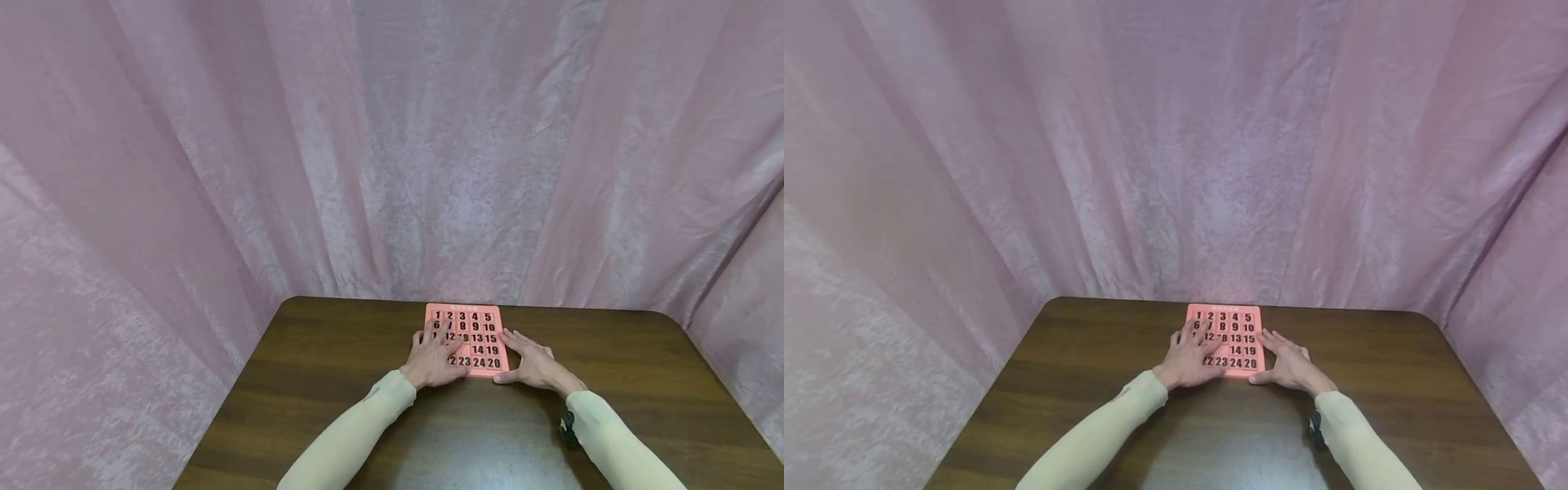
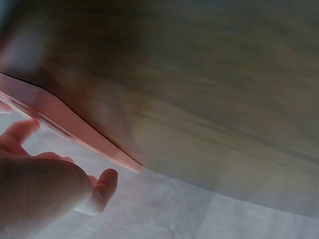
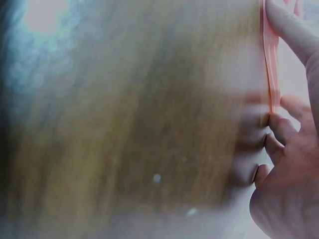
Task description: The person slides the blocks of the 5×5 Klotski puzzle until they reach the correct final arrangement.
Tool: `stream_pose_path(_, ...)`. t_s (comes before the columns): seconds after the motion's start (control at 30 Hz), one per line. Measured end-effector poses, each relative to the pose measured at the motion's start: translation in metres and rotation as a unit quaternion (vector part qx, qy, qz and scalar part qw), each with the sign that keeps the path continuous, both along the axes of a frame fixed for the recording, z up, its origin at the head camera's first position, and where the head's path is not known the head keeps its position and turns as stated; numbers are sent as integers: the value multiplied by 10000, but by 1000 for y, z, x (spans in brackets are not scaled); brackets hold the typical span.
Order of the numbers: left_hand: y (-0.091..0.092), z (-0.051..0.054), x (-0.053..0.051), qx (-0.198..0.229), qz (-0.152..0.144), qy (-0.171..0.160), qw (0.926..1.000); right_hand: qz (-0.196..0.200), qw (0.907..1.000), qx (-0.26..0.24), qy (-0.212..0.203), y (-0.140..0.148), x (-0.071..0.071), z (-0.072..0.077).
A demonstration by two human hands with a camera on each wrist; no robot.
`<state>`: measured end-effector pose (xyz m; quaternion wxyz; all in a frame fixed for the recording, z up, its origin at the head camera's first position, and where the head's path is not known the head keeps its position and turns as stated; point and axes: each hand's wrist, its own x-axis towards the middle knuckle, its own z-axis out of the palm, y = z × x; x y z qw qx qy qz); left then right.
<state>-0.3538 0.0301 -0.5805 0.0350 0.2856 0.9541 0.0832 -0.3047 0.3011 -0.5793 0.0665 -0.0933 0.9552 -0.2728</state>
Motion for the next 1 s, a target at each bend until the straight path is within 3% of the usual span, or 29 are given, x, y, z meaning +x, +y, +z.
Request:
stream_pose_path(0.2, -22, 1, 7, -57, -239, 325, 9992, -17, 10000, -36, -47, 1, 2, 1)
stream_pose_path(0.37, -31, 2, 12, -11, -401, 311, 9987, -29, 10000, -41, 3, 3, 1, 5)
stream_pose_path(0.53, -26, 1, 13, 135, -410, 166, 9989, -48, 10000, -42, -69, 3, -1, 2)
stream_pose_path(0.73, -15, 2, 15, 21, -491, 63, 9988, -70, 9998, -58, -174, 3, -1, -2)
stream_pose_path(1.0, -8, 3, 9, -58, -526, -13, 9986, -28, 9999, -87, -133, 0, -1, -2)
